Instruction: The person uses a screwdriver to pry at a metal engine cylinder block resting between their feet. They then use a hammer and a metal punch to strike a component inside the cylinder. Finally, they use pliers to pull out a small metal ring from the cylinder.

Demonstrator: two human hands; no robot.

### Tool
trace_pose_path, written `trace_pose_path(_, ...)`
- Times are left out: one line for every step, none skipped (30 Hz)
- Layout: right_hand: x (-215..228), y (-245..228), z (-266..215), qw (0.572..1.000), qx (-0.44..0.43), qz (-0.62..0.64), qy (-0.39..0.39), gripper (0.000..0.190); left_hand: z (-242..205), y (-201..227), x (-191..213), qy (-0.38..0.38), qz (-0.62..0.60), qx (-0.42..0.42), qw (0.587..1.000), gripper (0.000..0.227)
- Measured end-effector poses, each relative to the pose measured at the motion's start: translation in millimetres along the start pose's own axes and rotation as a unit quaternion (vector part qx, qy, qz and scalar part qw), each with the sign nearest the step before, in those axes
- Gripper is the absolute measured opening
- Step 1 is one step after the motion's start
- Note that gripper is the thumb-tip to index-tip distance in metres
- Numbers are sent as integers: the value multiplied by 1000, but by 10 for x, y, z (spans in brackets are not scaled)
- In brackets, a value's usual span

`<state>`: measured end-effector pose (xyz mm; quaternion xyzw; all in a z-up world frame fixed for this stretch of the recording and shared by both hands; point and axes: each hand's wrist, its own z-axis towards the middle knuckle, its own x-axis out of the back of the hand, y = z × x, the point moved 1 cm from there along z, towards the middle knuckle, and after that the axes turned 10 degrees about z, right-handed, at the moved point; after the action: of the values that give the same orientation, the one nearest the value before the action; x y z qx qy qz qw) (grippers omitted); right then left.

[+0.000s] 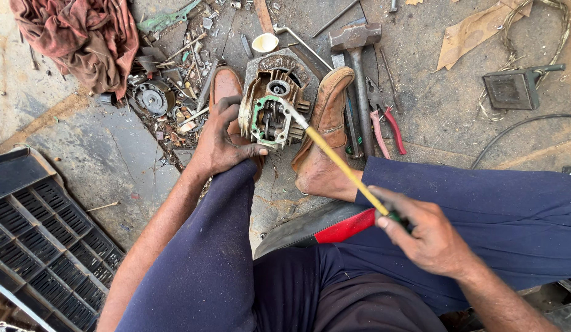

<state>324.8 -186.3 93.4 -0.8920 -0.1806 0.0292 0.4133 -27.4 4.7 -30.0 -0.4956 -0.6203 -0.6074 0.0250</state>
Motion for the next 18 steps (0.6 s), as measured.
trace_pose_path(39,-2,-4,1000,3,-2,18,55,5,13,-7,2,-3,4,1000,90)
trace_pose_path(98,-16,-2,999,6,-4,35,56,2,34,-14,3,-5,8,1000,90)
trace_pose_path(154,-39,6,999,9,-5,53,57,1,61,-17,5,-8,13,1000,89)
trace_pose_path(205,-72,20,997,16,-26,70,57,6,94,-8,12,-11,3,1000,87)
trace_pose_path(255,-108,39,995,23,-46,88,57,3,131,11,19,-15,-8,1000,86)
trace_pose_path(297,-140,67,992,29,-66,105,57,6,170,25,25,-18,-18,999,84)
trace_pose_path(336,-164,112,990,28,-67,117,58,16,207,24,34,-12,-21,999,82)
trace_pose_path(376,-183,161,989,27,-69,129,59,25,242,11,43,-5,-23,999,81)
trace_pose_path(405,-201,200,987,26,-71,141,59,33,264,-1,53,1,-25,998,79)
trace_pose_path(425,-218,234,985,34,-75,149,58,54,269,-18,52,-10,-23,998,71)
trace_pose_path(441,-233,263,984,41,-80,156,56,90,266,-42,51,-21,-22,998,64)
trace_pose_path(459,-245,299,981,50,-85,165,54,130,256,-56,51,-32,-22,998,57)
trace_pose_path(474,-249,337,981,53,-87,165,54,159,244,-63,46,-59,-2,997,53)
trace_pose_path(482,-244,366,981,55,-89,165,55,176,244,-78,39,-87,19,995,49)
trace_pose_path(492,-234,396,981,57,-91,165,55,190,254,-90,33,-115,39,992,45)
trace_pose_path(503,-220,432,980,53,-94,165,54,205,277,-85,42,-107,40,993,45)
trace_pose_path(515,-203,471,980,50,-97,166,54,223,312,-70,50,-99,40,993,45)
trace_pose_path(527,-186,521,980,49,-99,168,53,261,352,-36,59,-90,38,993,45)
